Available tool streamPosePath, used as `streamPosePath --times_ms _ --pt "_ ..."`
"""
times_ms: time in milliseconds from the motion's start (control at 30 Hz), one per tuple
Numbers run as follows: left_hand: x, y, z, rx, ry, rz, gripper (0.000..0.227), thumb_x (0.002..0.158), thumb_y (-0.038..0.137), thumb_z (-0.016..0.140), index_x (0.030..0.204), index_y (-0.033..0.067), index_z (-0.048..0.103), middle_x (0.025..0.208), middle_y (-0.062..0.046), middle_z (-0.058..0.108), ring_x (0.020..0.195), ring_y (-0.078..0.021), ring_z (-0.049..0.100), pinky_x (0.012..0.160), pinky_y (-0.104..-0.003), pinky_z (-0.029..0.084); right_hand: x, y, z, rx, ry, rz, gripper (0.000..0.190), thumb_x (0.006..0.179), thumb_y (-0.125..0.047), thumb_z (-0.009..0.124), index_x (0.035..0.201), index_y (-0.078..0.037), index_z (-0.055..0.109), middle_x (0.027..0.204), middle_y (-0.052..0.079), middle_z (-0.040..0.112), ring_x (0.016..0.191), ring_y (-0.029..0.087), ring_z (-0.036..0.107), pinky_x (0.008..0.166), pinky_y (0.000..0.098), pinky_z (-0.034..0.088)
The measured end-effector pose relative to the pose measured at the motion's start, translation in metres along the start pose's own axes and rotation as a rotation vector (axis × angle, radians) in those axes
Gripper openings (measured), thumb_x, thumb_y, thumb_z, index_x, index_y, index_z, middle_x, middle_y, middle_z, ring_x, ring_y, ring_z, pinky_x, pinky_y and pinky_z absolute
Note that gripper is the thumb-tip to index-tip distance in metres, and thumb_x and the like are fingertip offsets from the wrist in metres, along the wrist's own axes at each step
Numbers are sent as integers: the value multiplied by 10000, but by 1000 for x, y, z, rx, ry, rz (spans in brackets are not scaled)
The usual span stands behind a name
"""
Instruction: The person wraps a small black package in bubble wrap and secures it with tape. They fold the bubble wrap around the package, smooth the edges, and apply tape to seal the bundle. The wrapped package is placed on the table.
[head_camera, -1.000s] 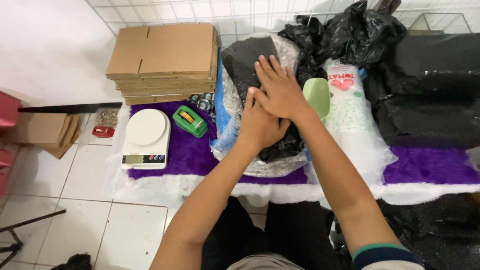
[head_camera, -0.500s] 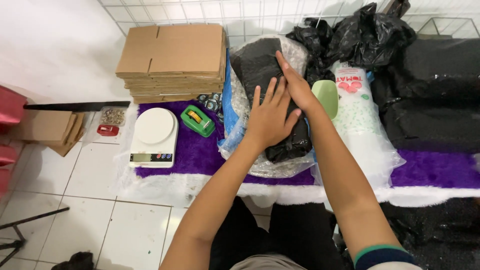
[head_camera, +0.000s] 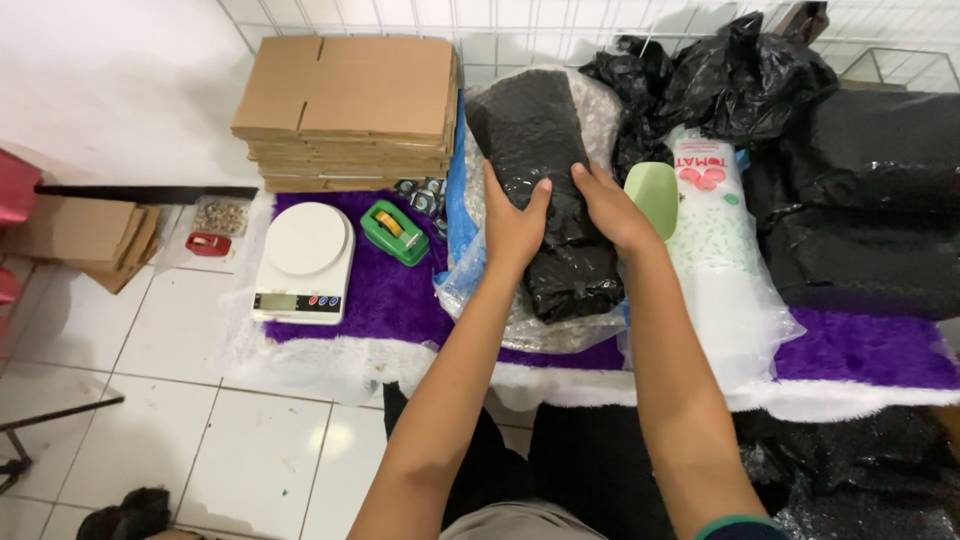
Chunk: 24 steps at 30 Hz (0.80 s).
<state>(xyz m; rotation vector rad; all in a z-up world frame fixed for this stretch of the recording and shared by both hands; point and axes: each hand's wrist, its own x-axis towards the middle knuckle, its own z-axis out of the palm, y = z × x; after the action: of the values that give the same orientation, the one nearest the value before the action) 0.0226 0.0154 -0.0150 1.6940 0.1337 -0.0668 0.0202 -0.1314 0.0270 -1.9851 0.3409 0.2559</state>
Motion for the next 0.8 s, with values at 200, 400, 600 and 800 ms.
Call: streamPosePath --times_ms 200,400,600,800 --pt "-22 59 -14 -151 -100 -16 1234 723 547 863 1654 115 180 1636 -274 311 1501 -415 352 1202 -502 361 -64 -47 -3 131 190 -29 689 1020 -653 477 1501 -163 533 1562 130 479 1486 338 363 1209 536 292" --pt "-10 43 -15 -252 -180 -20 1257 670 606 897 1640 120 263 1565 -295 419 1455 -413 444 1149 -483 412 -12 13 -14 90 301 -397 544 1045 -507 673 1426 -124 615 1485 161 558 1392 427 468 1128 542 411" --pt "-22 57 -33 128 -223 7 1392 709 771 769 1654 53 40 1651 -288 153 1518 -467 276 1170 -583 387 -4 21 3 238 386 -433 408 1014 -405 740 1303 -120 704 1362 188 635 1331 405 541 1112 507 447" --pt "-18 63 -37 261 -263 -84 1488 683 813 741 1633 -5 -59 1629 -328 128 1503 -493 280 1138 -618 393 -4 9 14 204 375 -372 418 978 -460 762 1302 -199 714 1333 142 650 1273 377 594 1062 491 497"
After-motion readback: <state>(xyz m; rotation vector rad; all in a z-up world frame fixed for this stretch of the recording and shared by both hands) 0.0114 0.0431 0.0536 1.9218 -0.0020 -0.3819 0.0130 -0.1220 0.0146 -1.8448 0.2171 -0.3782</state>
